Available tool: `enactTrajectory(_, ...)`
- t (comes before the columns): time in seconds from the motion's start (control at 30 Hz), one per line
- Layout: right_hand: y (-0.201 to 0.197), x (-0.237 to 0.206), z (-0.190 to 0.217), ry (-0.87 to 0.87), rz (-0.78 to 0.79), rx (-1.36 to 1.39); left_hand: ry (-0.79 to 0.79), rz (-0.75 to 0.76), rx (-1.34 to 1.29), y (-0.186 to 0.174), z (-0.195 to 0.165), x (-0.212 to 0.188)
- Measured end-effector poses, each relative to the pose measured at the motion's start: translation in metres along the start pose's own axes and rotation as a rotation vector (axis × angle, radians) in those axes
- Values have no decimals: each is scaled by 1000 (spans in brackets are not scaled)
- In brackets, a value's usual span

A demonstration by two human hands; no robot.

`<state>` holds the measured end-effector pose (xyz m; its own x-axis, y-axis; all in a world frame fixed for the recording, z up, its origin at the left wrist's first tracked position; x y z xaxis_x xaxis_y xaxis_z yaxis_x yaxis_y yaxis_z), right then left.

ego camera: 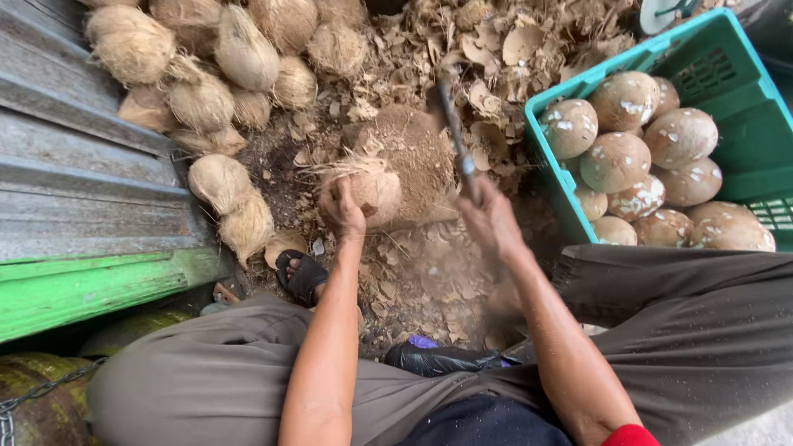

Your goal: The person sits on the ground and uses a machete to peel the husk off a coconut. They rotate the coconut repeatedly to remove the fibrous outer layer and place the peeled coconut into a green crate.

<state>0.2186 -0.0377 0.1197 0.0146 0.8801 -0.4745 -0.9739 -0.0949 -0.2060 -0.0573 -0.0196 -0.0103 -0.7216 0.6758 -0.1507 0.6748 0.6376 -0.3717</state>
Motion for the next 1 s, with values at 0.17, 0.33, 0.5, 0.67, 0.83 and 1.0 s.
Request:
enactTrajectory(0.17,24,-16,-18,228,54,90,238,211,-33,13,-17,-1)
enactTrajectory(0.33,4,-28,0,-26,24,-147,284,190,96,20,-29,1)
enactTrajectory(0.5,15,-54,26,-152,-23,81,280,75,47,23,-38,6)
enactTrajectory(0.67,35,-65,32,200,177,-140,185,125,144,27,-41,10)
enactTrajectory(0.83,22,-66,41,-139,33,49,217,59,115,28,-42,14)
enactTrajectory(1.0,44,-53,27,-3,30,-157,71,80,278,30,-36,16)
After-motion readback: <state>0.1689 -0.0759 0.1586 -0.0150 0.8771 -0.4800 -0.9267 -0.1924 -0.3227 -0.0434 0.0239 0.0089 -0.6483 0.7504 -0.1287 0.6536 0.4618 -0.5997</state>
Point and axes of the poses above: each hand's wrist, its own x-axis towards the middle knuckle, its own y-axis out of the palm, z = x × y, the point moved 2 cm from there along x, towards the middle knuckle, and after that the axes turned 3 degrees about -z, right-handed, at the moved point
